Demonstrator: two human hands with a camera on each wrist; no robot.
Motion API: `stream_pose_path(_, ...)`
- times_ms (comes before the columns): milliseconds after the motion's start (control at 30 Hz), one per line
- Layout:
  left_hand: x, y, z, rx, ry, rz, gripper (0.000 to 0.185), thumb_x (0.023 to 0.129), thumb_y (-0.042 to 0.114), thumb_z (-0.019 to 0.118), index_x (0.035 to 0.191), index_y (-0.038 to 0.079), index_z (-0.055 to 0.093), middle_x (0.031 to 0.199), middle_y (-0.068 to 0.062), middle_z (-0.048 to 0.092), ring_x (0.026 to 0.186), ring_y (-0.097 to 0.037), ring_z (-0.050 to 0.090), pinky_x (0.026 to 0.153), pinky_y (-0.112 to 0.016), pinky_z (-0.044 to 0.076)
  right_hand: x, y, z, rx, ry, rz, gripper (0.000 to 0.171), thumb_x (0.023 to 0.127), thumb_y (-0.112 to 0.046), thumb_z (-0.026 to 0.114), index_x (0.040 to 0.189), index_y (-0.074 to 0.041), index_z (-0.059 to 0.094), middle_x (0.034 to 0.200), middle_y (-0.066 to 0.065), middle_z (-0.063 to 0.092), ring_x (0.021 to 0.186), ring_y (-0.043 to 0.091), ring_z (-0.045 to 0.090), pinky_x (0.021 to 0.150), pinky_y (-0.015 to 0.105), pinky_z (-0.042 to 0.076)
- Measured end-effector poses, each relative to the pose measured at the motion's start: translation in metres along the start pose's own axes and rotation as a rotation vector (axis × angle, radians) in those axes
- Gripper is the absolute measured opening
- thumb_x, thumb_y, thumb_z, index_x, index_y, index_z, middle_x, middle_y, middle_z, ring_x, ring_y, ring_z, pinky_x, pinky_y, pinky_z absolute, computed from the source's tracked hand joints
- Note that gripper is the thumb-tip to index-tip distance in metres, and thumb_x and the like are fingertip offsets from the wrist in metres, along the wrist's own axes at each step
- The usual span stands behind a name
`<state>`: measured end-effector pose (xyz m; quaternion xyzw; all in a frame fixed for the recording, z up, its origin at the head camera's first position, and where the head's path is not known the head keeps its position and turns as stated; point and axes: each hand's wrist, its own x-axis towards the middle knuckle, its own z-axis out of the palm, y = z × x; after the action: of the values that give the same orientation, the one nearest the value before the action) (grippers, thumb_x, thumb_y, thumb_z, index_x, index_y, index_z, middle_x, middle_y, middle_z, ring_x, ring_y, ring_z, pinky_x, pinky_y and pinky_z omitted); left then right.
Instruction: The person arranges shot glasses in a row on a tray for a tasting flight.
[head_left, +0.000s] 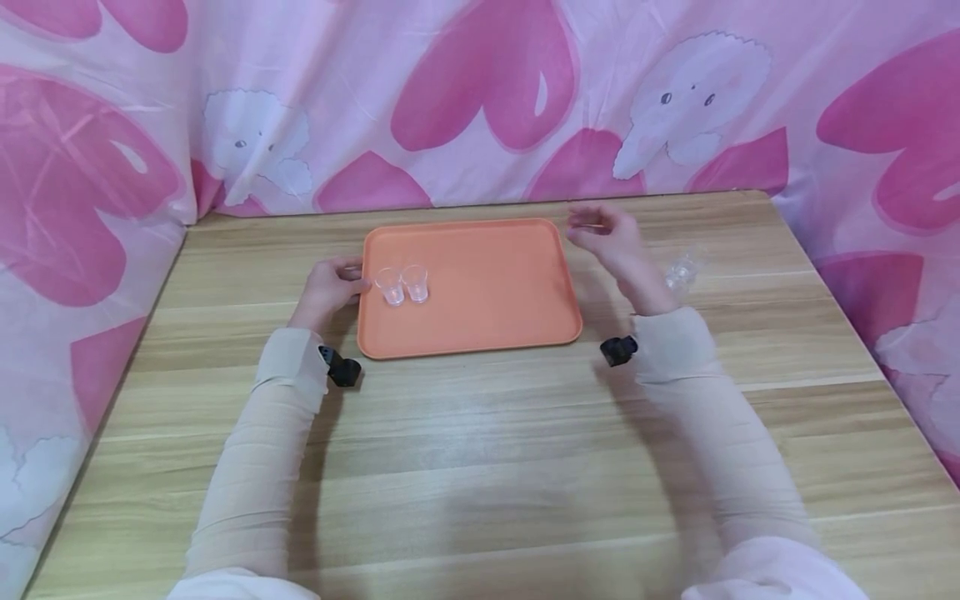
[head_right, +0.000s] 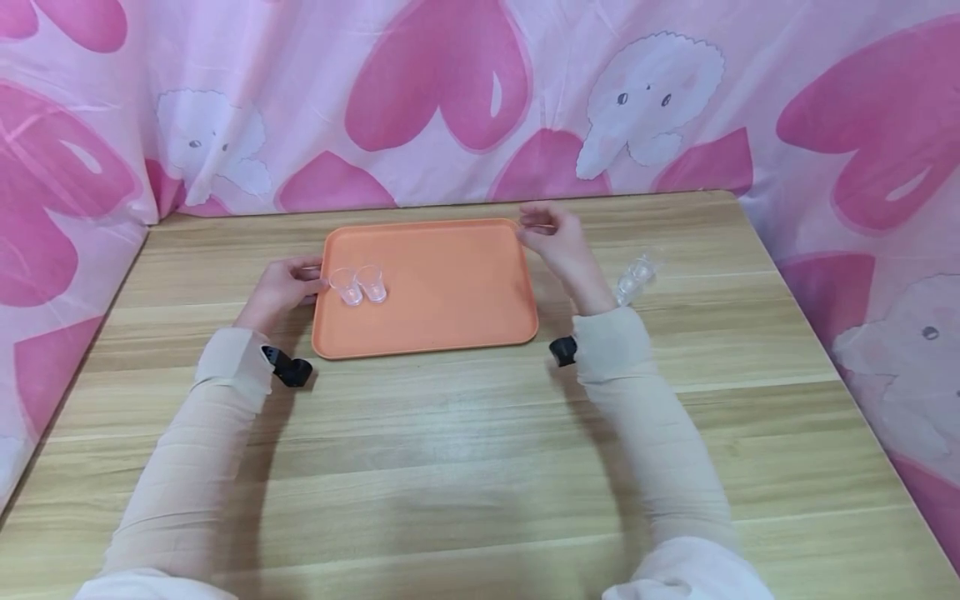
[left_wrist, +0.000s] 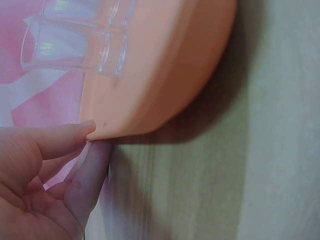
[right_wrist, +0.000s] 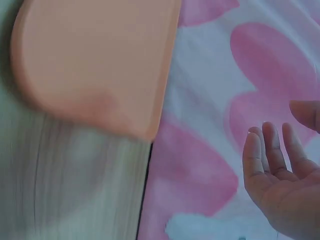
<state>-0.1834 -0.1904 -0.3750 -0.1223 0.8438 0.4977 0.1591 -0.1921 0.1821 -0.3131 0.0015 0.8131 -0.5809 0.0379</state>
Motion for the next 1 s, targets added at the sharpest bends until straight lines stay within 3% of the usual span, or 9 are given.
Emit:
stream_pose_path(167, 0.000, -0.001, 0.001, -0.005, 0.004, -0.005, 0.051, 0.095, 0.004, 0.053, 0.144, 0.002, 0.039, 0.134, -0.024, 0.052, 0.118, -0.029, 0.056, 0.098, -0.034, 0.052, -0.006, 0.004, -0.026, -0.058, 0.008, 0.018, 0.034, 0.093, -0.012, 0.060, 0.126, -0.007, 0.055, 0.098, -0.016, 0.058, 0.090, -0.006, 0.056, 0.093, 0.018, 0.050)
stream_pose_path(433, 0.000, 0.000, 0.000, -0.010, 0.006, -0.020, 0.051, 0.095, 0.004, 0.053, 0.144, 0.002, 0.039, 0.135, -0.025, 0.051, 0.118, -0.030, 0.056, 0.099, -0.035, 0.052, -0.017, 0.015, -0.066, 0.017, 0.077, -0.034, 0.022, 0.090, -0.008, 0.063, 0.106, -0.023, 0.064, 0.086, -0.024, 0.063, 0.083, -0.009, 0.059, 0.075, 0.005, 0.049)
stream_pose_path(633, -0.001, 0.001, 0.000, 0.001, 0.010, -0.023, 0.050, 0.096, 0.004, 0.053, 0.144, 0.003, 0.040, 0.135, -0.024, 0.052, 0.119, -0.030, 0.056, 0.100, -0.036, 0.051, -0.030, 0.027, -0.095, -0.100, 0.095, 0.008, 0.020, 0.093, -0.018, 0.061, 0.109, -0.030, 0.059, 0.091, -0.030, 0.058, 0.088, -0.014, 0.055, 0.077, 0.004, 0.044)
stream_pose_path(1000, -0.001, 0.002, 0.001, -0.002, 0.012, -0.026, 0.050, 0.096, 0.004, 0.052, 0.144, 0.003, 0.039, 0.135, -0.024, 0.051, 0.120, -0.031, 0.056, 0.101, -0.037, 0.050, -0.048, 0.054, -0.121, -0.158, 0.086, 0.078, 0.019, 0.094, -0.025, 0.059, 0.111, -0.034, 0.054, 0.092, -0.034, 0.056, 0.091, -0.016, 0.052, 0.078, 0.004, 0.040)
